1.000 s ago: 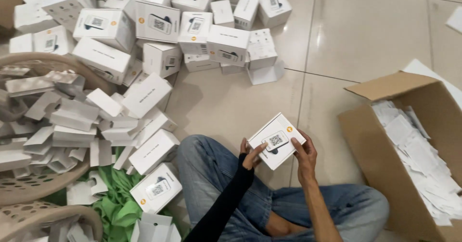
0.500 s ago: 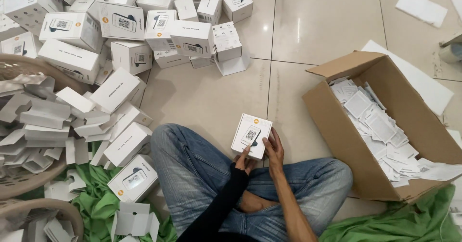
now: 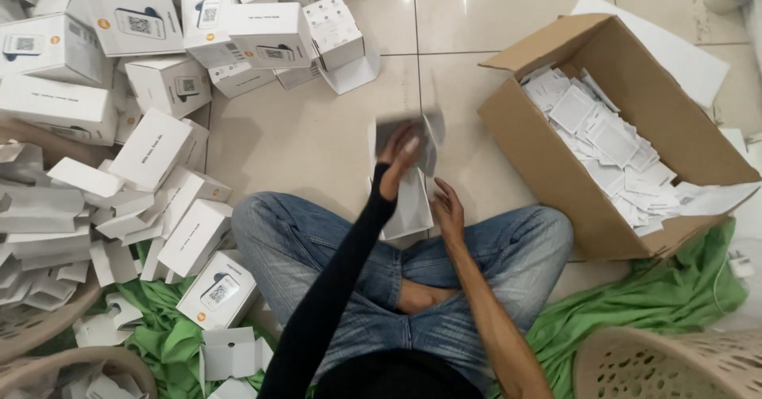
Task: The person is unboxing products, checking the contents (leaflets), and packing them back into boxes.
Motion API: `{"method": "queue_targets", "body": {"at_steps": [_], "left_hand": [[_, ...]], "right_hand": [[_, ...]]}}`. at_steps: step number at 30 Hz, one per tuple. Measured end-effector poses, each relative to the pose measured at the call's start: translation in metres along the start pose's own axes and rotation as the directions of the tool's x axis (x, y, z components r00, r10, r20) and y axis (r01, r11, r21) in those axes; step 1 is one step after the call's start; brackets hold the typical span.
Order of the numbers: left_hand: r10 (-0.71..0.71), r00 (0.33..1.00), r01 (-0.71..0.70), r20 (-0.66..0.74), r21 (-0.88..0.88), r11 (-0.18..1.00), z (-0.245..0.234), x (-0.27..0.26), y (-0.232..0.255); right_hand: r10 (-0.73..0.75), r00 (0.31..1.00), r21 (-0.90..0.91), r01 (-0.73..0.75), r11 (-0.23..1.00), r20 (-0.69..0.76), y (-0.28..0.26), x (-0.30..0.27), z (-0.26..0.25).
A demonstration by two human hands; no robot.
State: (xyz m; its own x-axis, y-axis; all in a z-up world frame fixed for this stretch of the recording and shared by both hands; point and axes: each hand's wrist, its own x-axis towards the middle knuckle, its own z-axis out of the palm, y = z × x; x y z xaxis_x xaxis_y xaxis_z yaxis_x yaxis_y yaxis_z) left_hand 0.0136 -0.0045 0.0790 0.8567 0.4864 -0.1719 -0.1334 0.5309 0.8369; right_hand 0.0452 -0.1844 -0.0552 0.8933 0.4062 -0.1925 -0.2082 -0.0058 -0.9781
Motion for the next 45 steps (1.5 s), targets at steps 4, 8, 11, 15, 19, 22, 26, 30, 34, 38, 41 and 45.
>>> {"method": "queue_targets", "body": {"at_steps": [4, 8, 11, 15, 19, 22, 26, 30, 34, 38, 41, 45], "left_hand": [[0.22, 0.893, -0.451, 0.394, 0.783, 0.429, -0.032, 0.038, -0.004], [-0.003, 0.887, -0.457, 0.461, 0.877, -0.147, -0.054, 0.01, -0.029], [-0.111, 0.891, -0.454, 0.441, 0.874, -0.175, -0.061, 0.007, -0.035], [0.157, 0.884, -0.453, 0.44, 0.889, 0.066, -0.029, 0.005, -0.019], [0.374, 0.853, -0.477, 0.363, 0.833, 0.281, 0.064, 0.008, 0.001], [0.351, 0.813, -0.576, 0.466, 0.731, 0.364, 0.134, 0.03, 0.0], [0.291, 0.761, -0.648, 0.58, 0.658, 0.383, 0.188, 0.076, -0.024], [0.231, 0.662, -0.738, 0.713, 0.565, 0.37, 0.226, 0.129, -0.038], [0.13, 0.606, -0.725, 0.785, 0.477, 0.497, 0.27, 0.182, -0.055], [-0.315, 0.636, -0.483, 0.705, 0.682, 0.55, 0.283, 0.235, -0.109], [0.036, 0.82, -0.482, 0.572, 0.653, 0.584, 0.285, 0.251, -0.15], [0.104, 0.813, -0.472, 0.573, 0.542, 0.695, 0.243, 0.28, -0.219]], "right_hand": [[-0.254, 0.967, -0.233, 0.247, 0.94, 0.002, -0.065, -0.029, 0.02], [-0.121, 0.989, -0.412, 0.143, 0.9, 0.08, -0.079, -0.04, 0.022], [-0.055, 0.982, -0.552, 0.147, 0.821, 0.179, -0.131, -0.046, 0.015], [-0.324, 0.943, -0.593, 0.307, 0.744, 0.082, -0.188, -0.005, -0.056], [-0.537, 0.821, -0.696, 0.272, 0.665, -0.193, -0.253, 0.076, -0.159], [-0.642, 0.766, -0.919, 0.272, 0.287, 0.027, -0.204, 0.163, -0.24], [-0.623, 0.703, -0.933, 0.33, -0.139, 0.342, -0.158, 0.2, -0.283], [-0.389, 0.907, -0.911, 0.29, 0.292, 0.164, -0.169, 0.206, -0.307], [-0.058, 0.982, -0.629, 0.159, 0.761, 0.178, -0.25, 0.189, -0.306], [-0.101, 0.99, -0.49, 0.136, 0.861, 0.097, -0.249, 0.192, -0.328], [-0.246, 0.965, -0.687, 0.117, 0.718, -0.093, -0.212, 0.196, -0.346], [-0.189, 0.982, -0.906, 0.061, 0.419, -0.021, -0.177, 0.19, -0.348]]}}
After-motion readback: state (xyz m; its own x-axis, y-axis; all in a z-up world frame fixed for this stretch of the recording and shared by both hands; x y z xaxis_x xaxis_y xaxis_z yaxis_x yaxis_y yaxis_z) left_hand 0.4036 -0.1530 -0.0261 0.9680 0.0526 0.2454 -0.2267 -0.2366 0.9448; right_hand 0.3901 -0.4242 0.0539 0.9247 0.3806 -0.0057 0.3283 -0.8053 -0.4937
